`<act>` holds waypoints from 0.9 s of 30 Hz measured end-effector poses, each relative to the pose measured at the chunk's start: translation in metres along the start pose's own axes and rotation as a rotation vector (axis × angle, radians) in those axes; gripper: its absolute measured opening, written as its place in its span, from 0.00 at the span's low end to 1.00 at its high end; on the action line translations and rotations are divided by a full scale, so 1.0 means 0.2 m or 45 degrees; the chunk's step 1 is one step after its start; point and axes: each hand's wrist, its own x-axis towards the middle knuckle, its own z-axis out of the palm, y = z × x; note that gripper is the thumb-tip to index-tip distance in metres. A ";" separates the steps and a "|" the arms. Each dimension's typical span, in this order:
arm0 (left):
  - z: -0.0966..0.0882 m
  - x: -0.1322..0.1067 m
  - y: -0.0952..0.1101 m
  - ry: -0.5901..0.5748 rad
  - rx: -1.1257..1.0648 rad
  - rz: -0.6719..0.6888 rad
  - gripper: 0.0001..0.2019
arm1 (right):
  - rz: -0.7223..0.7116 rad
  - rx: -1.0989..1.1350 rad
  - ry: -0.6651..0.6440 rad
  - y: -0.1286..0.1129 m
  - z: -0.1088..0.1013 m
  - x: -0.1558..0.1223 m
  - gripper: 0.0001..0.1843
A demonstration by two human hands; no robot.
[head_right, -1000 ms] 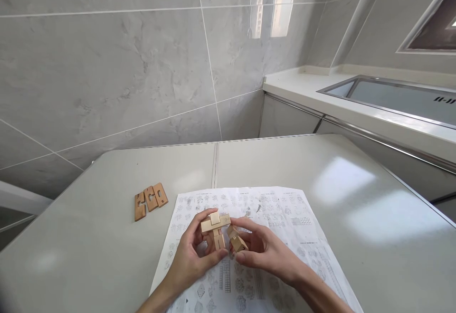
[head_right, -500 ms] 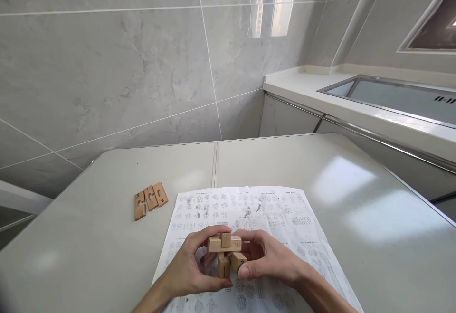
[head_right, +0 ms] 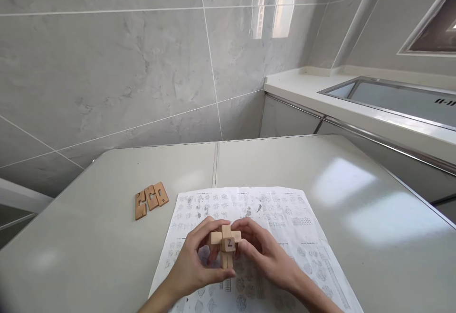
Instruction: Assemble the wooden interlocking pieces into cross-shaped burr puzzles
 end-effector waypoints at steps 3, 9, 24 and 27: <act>0.00 0.00 0.02 0.005 -0.092 -0.075 0.35 | -0.139 -0.385 0.112 0.01 0.01 -0.01 0.18; 0.00 0.00 0.04 -0.083 -0.064 -0.040 0.35 | 0.043 -0.371 -0.019 -0.03 0.01 -0.01 0.26; -0.01 0.03 0.00 0.187 0.057 -0.189 0.21 | 0.172 0.815 0.479 -0.02 -0.11 0.08 0.16; -0.01 0.04 0.02 0.186 0.100 -0.168 0.16 | 0.067 0.855 0.684 0.00 -0.19 0.08 0.16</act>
